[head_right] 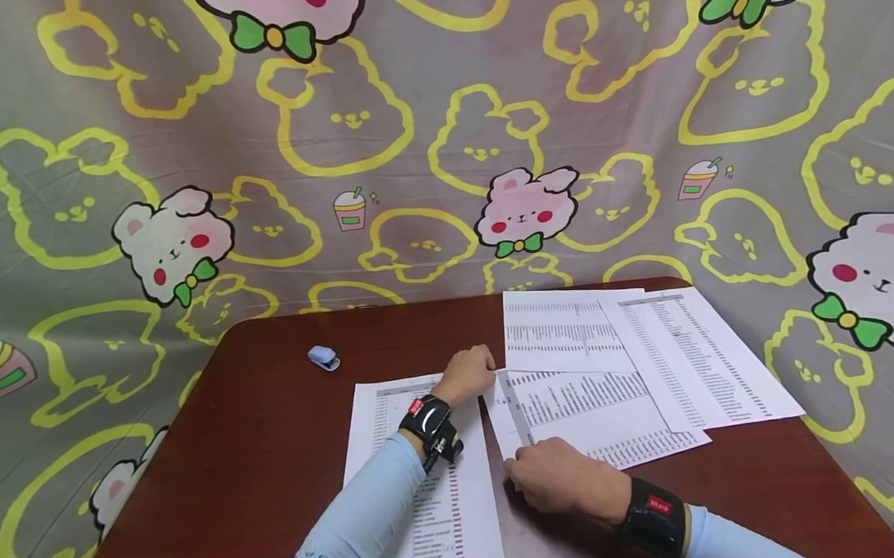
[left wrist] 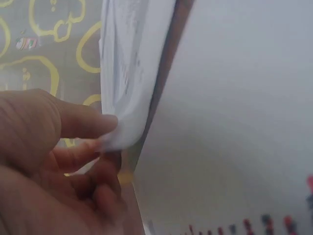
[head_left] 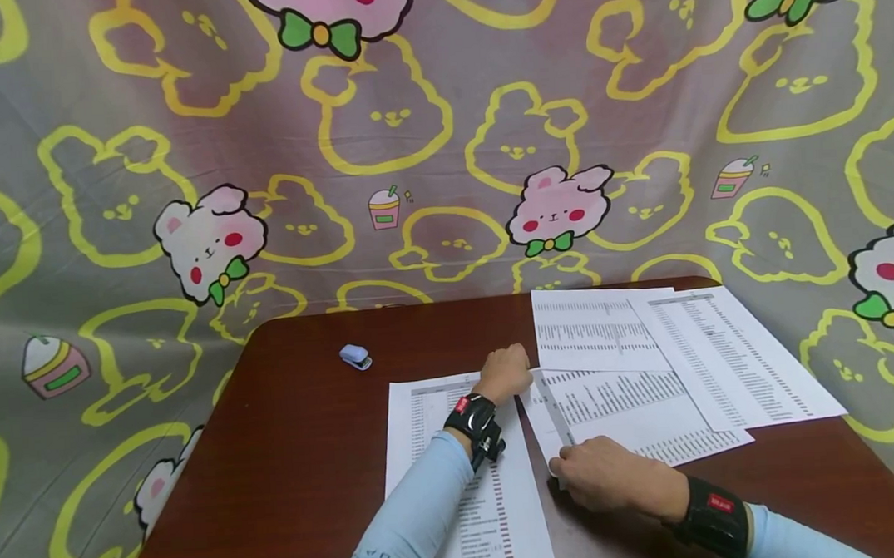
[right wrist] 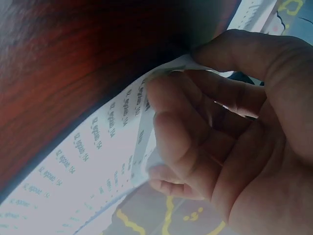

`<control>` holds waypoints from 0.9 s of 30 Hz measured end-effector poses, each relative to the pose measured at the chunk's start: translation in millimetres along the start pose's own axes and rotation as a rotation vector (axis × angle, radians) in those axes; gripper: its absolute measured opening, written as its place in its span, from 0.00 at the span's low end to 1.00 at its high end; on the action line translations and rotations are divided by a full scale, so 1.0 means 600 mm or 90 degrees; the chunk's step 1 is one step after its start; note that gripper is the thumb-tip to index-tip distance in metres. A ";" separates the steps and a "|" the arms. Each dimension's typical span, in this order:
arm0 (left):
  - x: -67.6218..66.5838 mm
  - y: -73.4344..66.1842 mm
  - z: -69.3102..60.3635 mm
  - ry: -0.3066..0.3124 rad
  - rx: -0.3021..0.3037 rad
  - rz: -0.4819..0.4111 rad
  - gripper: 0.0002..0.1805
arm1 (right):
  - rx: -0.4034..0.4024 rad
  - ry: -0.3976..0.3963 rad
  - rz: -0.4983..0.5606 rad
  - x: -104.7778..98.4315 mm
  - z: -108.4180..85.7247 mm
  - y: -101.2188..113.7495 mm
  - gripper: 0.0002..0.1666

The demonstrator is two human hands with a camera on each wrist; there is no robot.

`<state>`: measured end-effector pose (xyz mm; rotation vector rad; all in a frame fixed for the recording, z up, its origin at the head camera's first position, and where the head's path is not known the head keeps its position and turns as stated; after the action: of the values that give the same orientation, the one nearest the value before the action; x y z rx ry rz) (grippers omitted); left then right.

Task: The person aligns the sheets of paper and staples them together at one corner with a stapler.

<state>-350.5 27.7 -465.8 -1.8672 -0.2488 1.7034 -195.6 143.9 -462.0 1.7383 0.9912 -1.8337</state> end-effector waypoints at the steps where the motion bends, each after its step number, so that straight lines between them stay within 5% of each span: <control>1: -0.002 0.001 0.000 0.001 0.003 -0.023 0.04 | -0.001 -0.010 -0.004 -0.001 -0.001 0.000 0.06; 7: -0.010 0.015 -0.007 0.039 -0.024 -0.122 0.11 | -0.008 -0.035 0.010 -0.010 -0.002 -0.002 0.09; 18: -0.025 0.022 -0.015 0.066 -0.022 -0.132 0.09 | -0.012 -0.005 0.048 -0.013 0.012 -0.001 0.08; 22: -0.039 0.019 -0.019 0.063 -0.011 -0.139 0.09 | 0.044 -0.052 0.056 -0.006 0.028 -0.032 0.10; 27: -0.052 0.017 -0.031 0.063 -0.001 -0.139 0.08 | 0.199 -0.094 0.086 0.019 0.056 -0.097 0.07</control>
<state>-340.1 -2.0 -444.6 -1.8462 -0.3988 1.4620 -261.8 159.3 -462.4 1.7607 0.5379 -2.0780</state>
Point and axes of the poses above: each hand's wrist, its own z-axis towards the middle knuckle, its own x-axis out of the palm, y = z × x, the point moved 3 cm from there along z, towards the middle knuckle, and after that the axes turned 10 degrees about -z, right-handed, at the moved point
